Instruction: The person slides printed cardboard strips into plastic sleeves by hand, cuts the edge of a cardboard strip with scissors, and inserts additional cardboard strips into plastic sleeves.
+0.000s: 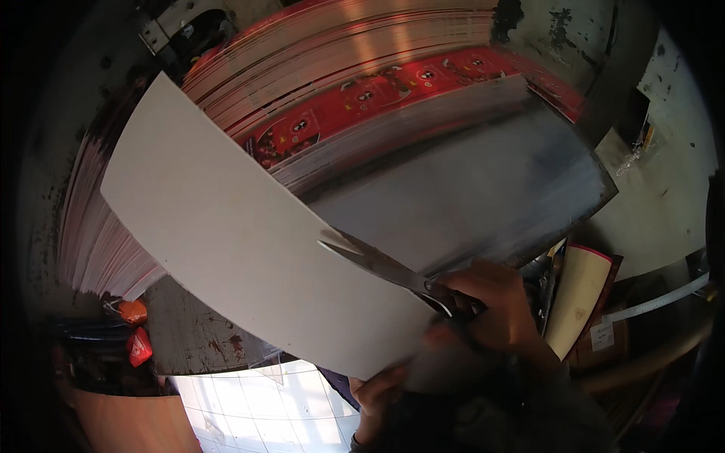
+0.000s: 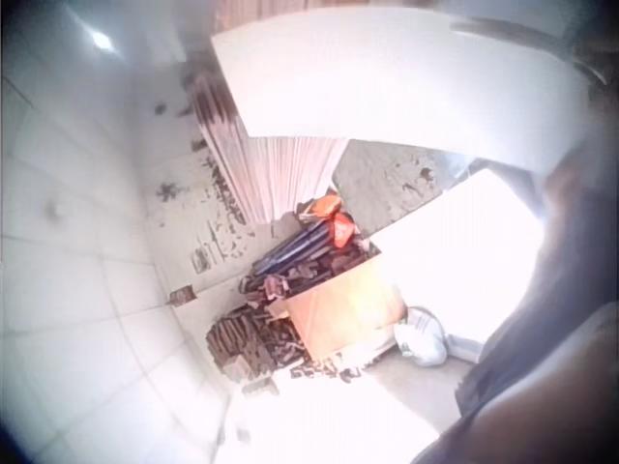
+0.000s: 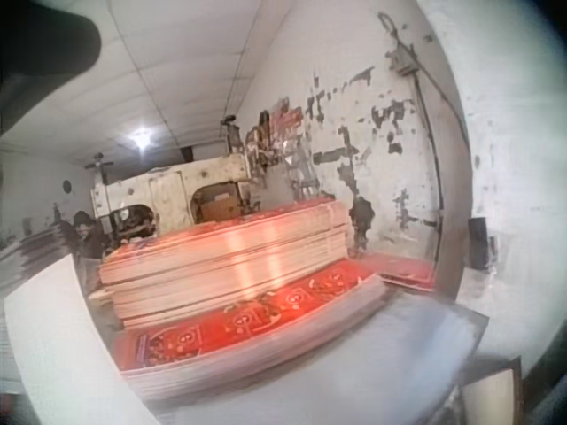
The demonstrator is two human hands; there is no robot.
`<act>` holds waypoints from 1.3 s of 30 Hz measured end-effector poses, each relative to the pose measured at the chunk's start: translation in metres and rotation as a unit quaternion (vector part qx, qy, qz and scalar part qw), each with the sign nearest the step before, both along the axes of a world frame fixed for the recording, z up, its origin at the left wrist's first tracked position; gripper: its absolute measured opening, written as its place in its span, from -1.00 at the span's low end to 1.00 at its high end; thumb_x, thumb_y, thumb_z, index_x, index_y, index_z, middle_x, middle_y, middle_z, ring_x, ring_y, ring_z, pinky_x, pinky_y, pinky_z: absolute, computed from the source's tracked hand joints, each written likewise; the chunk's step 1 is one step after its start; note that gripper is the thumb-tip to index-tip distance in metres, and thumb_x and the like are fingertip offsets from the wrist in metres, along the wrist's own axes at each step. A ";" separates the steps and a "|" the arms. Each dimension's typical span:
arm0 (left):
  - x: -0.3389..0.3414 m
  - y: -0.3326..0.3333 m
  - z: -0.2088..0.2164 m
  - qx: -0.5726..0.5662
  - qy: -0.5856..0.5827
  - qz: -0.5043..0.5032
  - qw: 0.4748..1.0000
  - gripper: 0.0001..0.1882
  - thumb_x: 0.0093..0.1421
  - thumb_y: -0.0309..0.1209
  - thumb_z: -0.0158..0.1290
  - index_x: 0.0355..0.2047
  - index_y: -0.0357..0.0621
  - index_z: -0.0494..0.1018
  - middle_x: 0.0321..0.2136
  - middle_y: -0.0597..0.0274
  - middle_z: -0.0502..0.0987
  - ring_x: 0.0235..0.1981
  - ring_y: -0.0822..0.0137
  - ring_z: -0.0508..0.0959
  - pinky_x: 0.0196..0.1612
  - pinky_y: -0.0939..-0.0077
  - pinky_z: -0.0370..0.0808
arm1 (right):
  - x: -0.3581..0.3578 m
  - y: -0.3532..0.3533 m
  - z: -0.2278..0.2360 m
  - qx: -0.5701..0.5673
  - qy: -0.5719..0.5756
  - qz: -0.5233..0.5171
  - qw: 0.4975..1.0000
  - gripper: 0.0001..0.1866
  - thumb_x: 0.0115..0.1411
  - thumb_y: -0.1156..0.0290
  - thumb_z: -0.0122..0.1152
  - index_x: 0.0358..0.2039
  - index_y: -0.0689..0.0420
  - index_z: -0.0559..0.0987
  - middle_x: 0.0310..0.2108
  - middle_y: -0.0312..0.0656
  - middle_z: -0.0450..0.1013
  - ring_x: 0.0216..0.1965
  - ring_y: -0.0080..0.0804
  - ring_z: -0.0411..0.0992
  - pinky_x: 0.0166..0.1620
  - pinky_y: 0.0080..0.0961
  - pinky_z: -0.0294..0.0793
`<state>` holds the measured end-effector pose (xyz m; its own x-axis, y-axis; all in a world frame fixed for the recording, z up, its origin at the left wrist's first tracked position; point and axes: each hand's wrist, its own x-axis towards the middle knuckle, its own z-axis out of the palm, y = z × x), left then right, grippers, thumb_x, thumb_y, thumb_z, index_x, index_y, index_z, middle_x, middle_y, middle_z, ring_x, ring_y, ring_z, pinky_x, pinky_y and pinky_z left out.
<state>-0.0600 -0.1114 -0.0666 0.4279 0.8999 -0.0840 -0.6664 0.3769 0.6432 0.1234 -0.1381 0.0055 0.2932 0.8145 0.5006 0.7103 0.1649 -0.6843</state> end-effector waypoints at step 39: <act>-0.006 0.005 -0.010 0.022 -0.033 -0.006 0.999 -0.59 -0.24 -0.81 -0.11 -0.28 -0.38 0.39 -0.32 0.03 0.47 -0.23 0.17 0.46 -0.14 0.43 0.35 | 0.000 0.000 -0.007 -0.046 0.182 0.029 0.982 -0.27 -0.58 0.07 0.53 -0.38 0.17 0.41 -0.66 -0.33 0.33 -0.65 -0.64 0.27 -0.57 -0.66 0.27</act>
